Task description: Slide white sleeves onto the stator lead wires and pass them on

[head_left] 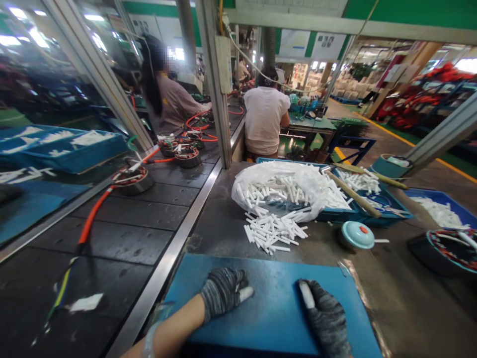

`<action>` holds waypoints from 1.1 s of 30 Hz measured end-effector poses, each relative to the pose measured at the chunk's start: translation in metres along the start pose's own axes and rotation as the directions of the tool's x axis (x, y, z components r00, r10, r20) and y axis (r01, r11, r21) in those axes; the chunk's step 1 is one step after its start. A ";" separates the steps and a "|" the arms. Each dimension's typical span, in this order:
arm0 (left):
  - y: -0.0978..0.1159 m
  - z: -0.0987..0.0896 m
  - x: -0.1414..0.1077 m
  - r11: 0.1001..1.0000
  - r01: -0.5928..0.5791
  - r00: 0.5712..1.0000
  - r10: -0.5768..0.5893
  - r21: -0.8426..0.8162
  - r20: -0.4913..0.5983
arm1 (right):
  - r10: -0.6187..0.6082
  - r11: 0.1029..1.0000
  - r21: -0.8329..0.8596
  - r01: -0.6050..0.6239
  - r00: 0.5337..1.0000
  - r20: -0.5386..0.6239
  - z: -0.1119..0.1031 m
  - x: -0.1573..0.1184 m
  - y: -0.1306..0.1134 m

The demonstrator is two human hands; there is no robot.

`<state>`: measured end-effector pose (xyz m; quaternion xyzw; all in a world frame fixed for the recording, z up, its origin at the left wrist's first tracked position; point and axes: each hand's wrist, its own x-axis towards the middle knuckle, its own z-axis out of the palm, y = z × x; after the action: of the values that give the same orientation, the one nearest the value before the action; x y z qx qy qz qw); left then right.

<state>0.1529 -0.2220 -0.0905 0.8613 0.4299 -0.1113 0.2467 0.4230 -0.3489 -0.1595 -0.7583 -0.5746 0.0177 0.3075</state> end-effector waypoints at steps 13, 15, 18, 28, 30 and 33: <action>0.003 -0.005 -0.002 1.000 0.010 1.000 -0.010 -0.003 0.023 | 0.051 0.998 0.027 -0.054 0.993 0.103 -0.006 0.001 0.000; 0.003 -0.005 -0.002 1.000 0.009 1.000 -0.009 0.003 0.019 | 0.061 0.998 0.025 -0.063 0.994 0.086 -0.005 0.002 -0.001; 0.001 -0.003 -0.002 1.000 0.006 1.000 -0.006 -0.004 -0.002 | 0.062 0.998 0.028 -0.063 0.998 0.032 0.000 0.001 -0.003; 0.000 -0.003 0.000 1.000 -0.003 1.000 0.003 -0.007 -0.007 | 0.035 0.999 -0.003 -0.035 0.992 0.124 -0.004 0.002 0.003; 0.000 -0.004 0.000 1.000 0.001 1.000 -0.001 -0.002 -0.004 | 0.034 0.999 0.008 -0.035 0.993 0.112 -0.004 0.002 0.003; 0.001 -0.005 0.000 1.000 0.004 1.000 -0.004 -0.018 -0.004 | 0.064 0.997 0.029 -0.067 0.995 0.079 0.001 0.000 0.003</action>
<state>0.1533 -0.2200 -0.0863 0.8586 0.4329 -0.1062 0.2532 0.4258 -0.3487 -0.1617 -0.7705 -0.5606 0.0665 0.2961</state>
